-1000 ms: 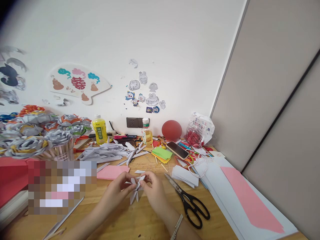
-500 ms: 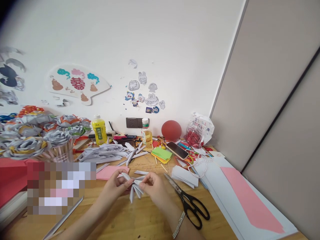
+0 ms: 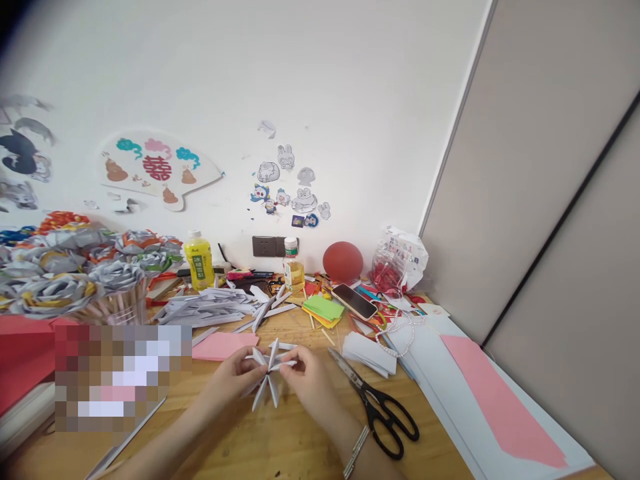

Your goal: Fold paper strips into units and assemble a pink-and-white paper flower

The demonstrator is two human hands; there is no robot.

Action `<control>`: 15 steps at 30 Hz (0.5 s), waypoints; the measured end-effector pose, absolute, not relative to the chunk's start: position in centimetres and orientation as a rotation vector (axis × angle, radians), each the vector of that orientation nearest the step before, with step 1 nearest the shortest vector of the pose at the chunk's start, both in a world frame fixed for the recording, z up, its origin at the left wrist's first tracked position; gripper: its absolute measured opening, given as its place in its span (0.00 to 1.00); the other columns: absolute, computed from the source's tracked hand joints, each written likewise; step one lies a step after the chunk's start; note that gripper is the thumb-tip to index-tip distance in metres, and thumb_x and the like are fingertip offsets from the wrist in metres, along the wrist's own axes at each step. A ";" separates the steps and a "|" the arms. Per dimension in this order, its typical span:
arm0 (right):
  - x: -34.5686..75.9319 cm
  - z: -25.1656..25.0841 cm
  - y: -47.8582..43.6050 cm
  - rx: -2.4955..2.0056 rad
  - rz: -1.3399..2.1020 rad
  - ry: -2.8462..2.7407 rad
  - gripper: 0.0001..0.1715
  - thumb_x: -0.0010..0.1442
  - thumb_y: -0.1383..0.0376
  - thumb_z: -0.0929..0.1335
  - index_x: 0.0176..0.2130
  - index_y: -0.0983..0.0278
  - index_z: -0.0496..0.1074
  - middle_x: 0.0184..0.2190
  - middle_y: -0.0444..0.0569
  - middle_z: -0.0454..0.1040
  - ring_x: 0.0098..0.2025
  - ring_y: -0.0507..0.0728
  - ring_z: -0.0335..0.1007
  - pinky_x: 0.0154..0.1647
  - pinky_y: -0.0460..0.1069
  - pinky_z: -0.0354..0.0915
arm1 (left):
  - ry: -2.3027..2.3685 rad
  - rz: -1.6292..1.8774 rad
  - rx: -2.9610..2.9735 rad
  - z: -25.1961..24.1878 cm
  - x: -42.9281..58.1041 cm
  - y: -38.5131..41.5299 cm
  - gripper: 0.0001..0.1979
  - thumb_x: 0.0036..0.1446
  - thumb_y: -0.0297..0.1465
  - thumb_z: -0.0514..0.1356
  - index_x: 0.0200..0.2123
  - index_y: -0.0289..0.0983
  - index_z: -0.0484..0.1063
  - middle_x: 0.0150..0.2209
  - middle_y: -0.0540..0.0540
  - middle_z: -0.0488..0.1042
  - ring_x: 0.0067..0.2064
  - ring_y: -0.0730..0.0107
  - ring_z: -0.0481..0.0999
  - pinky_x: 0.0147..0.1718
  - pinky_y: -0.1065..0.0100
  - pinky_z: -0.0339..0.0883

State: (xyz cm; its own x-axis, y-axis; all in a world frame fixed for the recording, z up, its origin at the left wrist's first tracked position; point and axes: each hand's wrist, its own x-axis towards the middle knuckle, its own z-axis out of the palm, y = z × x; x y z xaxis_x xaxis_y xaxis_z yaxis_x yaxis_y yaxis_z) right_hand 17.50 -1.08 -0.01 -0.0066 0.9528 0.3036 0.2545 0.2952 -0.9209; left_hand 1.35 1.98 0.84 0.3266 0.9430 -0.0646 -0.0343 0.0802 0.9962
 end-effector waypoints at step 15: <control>17.2 0.1 -2.2 -1.270 0.324 -1.934 0.11 0.53 0.74 0.65 0.34 0.60 0.73 0.31 0.47 0.74 0.35 0.57 0.69 0.34 0.49 0.60 | 0.955 0.947 1.394 0.6 0.9 2.3 0.20 0.37 0.43 0.66 0.27 0.36 0.65 0.24 0.48 0.75 0.28 0.65 0.75 0.28 0.69 0.66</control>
